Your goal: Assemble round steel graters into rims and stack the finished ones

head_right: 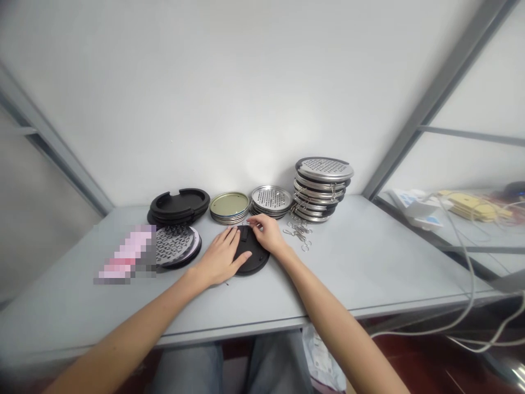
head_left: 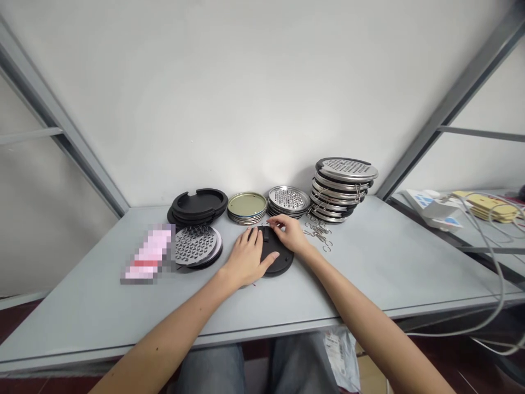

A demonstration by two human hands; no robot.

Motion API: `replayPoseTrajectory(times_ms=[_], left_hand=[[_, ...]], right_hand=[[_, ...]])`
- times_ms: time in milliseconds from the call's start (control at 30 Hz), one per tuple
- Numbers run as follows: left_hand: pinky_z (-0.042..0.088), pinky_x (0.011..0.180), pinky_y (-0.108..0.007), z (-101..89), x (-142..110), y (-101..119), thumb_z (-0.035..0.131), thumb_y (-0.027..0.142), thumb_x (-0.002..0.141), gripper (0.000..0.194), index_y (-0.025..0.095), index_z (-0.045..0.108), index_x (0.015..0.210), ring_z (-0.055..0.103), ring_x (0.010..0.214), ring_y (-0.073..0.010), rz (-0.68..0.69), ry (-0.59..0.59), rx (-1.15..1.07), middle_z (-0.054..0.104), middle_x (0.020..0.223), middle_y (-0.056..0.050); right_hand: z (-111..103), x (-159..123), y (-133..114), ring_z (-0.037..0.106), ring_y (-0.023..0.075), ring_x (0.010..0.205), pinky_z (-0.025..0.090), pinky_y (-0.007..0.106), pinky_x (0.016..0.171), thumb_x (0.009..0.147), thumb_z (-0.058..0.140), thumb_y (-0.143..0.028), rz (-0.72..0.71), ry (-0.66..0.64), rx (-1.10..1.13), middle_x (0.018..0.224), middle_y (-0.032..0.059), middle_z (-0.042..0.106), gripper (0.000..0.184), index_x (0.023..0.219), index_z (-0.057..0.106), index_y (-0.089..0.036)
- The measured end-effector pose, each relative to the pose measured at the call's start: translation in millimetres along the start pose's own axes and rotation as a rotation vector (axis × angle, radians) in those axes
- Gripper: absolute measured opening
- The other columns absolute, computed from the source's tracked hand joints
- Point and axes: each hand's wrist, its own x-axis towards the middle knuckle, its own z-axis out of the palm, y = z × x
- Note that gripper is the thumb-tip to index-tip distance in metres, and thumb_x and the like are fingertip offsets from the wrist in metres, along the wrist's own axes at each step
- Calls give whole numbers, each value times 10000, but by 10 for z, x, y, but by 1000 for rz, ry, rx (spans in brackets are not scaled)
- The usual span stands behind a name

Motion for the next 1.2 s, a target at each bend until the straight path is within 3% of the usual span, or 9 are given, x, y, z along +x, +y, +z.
replayPoseTrajectory(times_ms=[100, 200, 333, 467, 600, 700, 967, 1200], left_hand=[[317, 1070, -490, -13, 9, 36, 337, 564, 920, 663, 74, 443, 1353, 378, 1328, -349, -21, 67, -13, 467, 1399, -200], [417, 976, -442, -57, 26, 28, 339, 506, 941, 517, 152, 531, 1265, 525, 1160, -301, -52, 141, -47, 610, 1233, -133], [459, 905, -419, -51, 72, -8, 430, 393, 924, 342, 169, 614, 1106, 572, 1017, -286, -139, 218, -54, 672, 1051, -101], [460, 924, -434, 13, 106, -40, 513, 328, 871, 341, 157, 578, 1158, 552, 1051, -291, -151, 238, -104, 635, 1077, -110], [420, 1012, -434, 56, 115, -80, 545, 330, 850, 503, 146, 466, 1311, 492, 1191, -282, -95, 220, -219, 537, 1265, -136], [362, 1079, -444, 70, 117, -100, 532, 340, 862, 513, 140, 458, 1328, 428, 1282, -286, -50, 187, -255, 480, 1369, -144], [361, 1084, -441, 90, 126, -120, 541, 322, 858, 565, 85, 425, 1358, 447, 1278, -293, -33, 158, -288, 513, 1352, -173], [385, 1063, -433, 52, 128, -116, 505, 314, 881, 465, 125, 480, 1304, 474, 1229, -277, -1, 125, -271, 551, 1303, -133]], right_hand=[[13, 22, 40, 642, 174, 808, 517, 305, 733, 796, 512, -140, -2, -51, 7, 878, 63, 707, 227, 930, 691, -182], [11, 14, 52, 638, 170, 807, 506, 297, 730, 804, 506, -134, -17, -82, 11, 881, 60, 701, 237, 942, 692, -182], [-2, -6, 28, 620, 161, 789, 491, 281, 715, 801, 524, -117, -46, -128, -2, 859, 55, 683, 210, 922, 684, -180], [-4, -12, 14, 607, 159, 766, 489, 282, 708, 799, 539, -103, -54, -132, -9, 832, 56, 669, 171, 894, 666, -165], [0, -14, 10, 609, 158, 768, 487, 293, 724, 818, 528, -101, -81, -92, 19, 843, 52, 672, 210, 974, 650, -170], [-8, -12, -3, 609, 161, 776, 485, 296, 731, 822, 535, -104, -96, -118, 26, 852, 57, 672, 202, 970, 656, -170], [-37, -10, -30, 589, 154, 783, 473, 276, 710, 810, 535, -77, -106, -159, -9, 857, 53, 639, 193, 892, 680, -173], [-23, -28, -2, 605, 149, 803, 499, 269, 704, 806, 527, -84, -73, -175, 15, 947, 70, 638, 184, 883, 671, -170]])
